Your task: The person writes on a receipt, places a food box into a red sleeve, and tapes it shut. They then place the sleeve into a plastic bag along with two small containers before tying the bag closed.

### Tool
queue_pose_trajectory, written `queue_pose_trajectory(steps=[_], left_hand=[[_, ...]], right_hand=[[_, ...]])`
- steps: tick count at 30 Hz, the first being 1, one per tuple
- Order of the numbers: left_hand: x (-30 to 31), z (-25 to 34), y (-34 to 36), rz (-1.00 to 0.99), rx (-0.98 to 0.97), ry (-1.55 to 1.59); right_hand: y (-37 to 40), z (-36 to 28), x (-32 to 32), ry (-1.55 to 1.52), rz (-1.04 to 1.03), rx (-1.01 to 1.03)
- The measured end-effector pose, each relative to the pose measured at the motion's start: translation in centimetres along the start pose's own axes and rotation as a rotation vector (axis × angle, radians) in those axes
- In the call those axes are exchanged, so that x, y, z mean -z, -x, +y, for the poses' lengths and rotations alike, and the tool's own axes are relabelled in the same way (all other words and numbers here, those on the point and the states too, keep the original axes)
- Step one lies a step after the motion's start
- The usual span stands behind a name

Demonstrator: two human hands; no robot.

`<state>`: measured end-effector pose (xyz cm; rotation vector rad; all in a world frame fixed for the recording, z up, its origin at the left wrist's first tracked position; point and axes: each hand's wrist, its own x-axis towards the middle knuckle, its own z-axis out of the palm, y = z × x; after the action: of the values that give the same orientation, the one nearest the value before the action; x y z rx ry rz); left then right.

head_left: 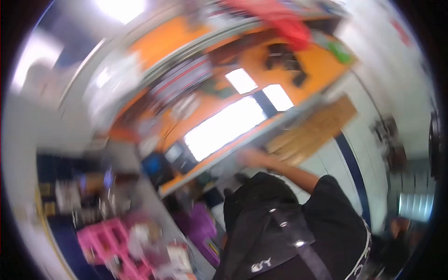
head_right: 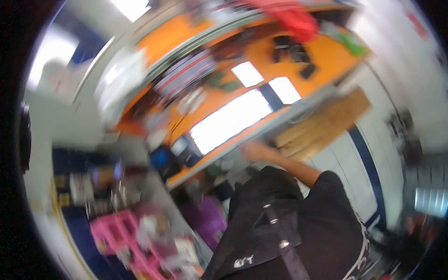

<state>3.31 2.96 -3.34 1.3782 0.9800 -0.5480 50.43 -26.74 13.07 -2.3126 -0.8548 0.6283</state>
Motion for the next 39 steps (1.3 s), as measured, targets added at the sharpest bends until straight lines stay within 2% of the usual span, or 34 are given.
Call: queue_pose_trajectory(steps=[1,2,4,6,8,9,11,14,16,19,21,22,23,24,26,28,29,30,32,33,35,36,37,38,39], left_hand=[[0.9,1.9,-1.2,-0.05,0.004,-0.075],[1.7,3.9,-2.2,-0.105,0.013,-0.145],[2.9,8.3,-4.0,-0.204,0.041,-0.277],[4.1,12.8,-6.8,-0.27,0.031,-0.394],[4.1,15.7,-9.2,-0.334,0.024,-0.52],[3.4,16.9,-10.0,-0.38,0.021,-0.585],[1.0,18.8,-12.0,-0.482,0.01,-0.72],[-2.7,21.2,-14.5,-0.629,-0.022,-0.927],[-4.5,22.7,-15.3,-0.723,-0.027,-1.084],[-7.5,27.7,-18.3,-0.915,-0.058,-1.323],[-12.0,30.9,-20.1,-1.156,-0.025,-1.414],[-14.9,32.2,-19.7,-1.329,0.07,-1.455],[-16.2,30.6,-17.6,-1.152,-0.128,-1.408],[-18.3,29.2,-12.5,-0.968,-0.318,-1.355],[-23.0,25.8,-6.2,-1.004,-0.357,-1.323],[-27.6,23.9,-3.0,-1.071,-0.409,-1.329],[-29.3,21.7,-2.0,-1.192,-0.357,-1.349],[-30.9,18.8,-3.3,-1.307,-0.288,-1.365],[-35.0,12.5,-5.3,-1.4,-0.477,-1.828],[-36.0,9.7,-3.5,-1.459,-0.587,-2.04],[-37.6,5.4,-0.4,-1.684,-0.825,-2.329],[-38.9,3.6,1.0,-1.838,-0.93,-2.412],[-40.8,0.8,2.8,-2.037,-1.017,-2.443],[-42.6,-2.2,5.4,-2.288,-1.08,-2.399],[-44.6,-5.3,7.3,-2.564,-1.13,-2.293]], right_hand=[[3.6,2.9,-5.5,-0.12,0.018,-0.136],[8.6,3.9,-8.3,-0.184,0.033,-0.258],[19.4,11.0,-20.0,-0.172,0.04,-0.592],[29.7,7.8,-21.8,-0.079,0.27,-1.077],[37.1,2.6,-25.0,-0.312,0.652,-1.558],[41.0,-1.3,-25.7,-0.33,0.689,-1.655],[46.4,-7.3,-27.3,-0.51,1.067,-1.688],[51.9,-14.3,-35.1,-0.481,1.299,-1.786],[52.8,-19.7,-41.8,-0.558,1.412,-1.967],[47.0,-26.5,-54.4,-0.634,1.668,-2.362],[41.6,-29.6,-64.2,-0.79,1.103,-2.385],[36.7,-29.3,-71.5,-1.149,1.245,-2.558],[34.2,-33.6,-66.9,-1.573,1.208,-2.43],[28.1,-33.0,-73.8,-1.392,1.182,-2.43],[24.0,-36.2,-72.7,-1.934,1.399,-2.202],[20.9,-36.5,-71.2,-2.262,1.763,-1.945],[20.6,-36.7,-70.3,-2.363,1.963,-1.814],[21.1,-36.6,-70.2,-2.398,2.174,-1.711],[23.8,-36.7,-70.1,-2.358,2.657,-1.429],[25.7,-36.4,-70.7,-2.28,2.915,-1.277],[30.9,-35.1,-72.8,-1.937,3.408,-0.978],[33.9,-35.4,-73.3,-1.767,3.389,-1.172],[36.5,-36.7,-73.9,-1.504,2.885,-1.931],[40.8,-39.1,-75.0,-1.193,2.26,-2.439],[44.1,-41.7,-73.8,-1.089,2.468,-2.429]])
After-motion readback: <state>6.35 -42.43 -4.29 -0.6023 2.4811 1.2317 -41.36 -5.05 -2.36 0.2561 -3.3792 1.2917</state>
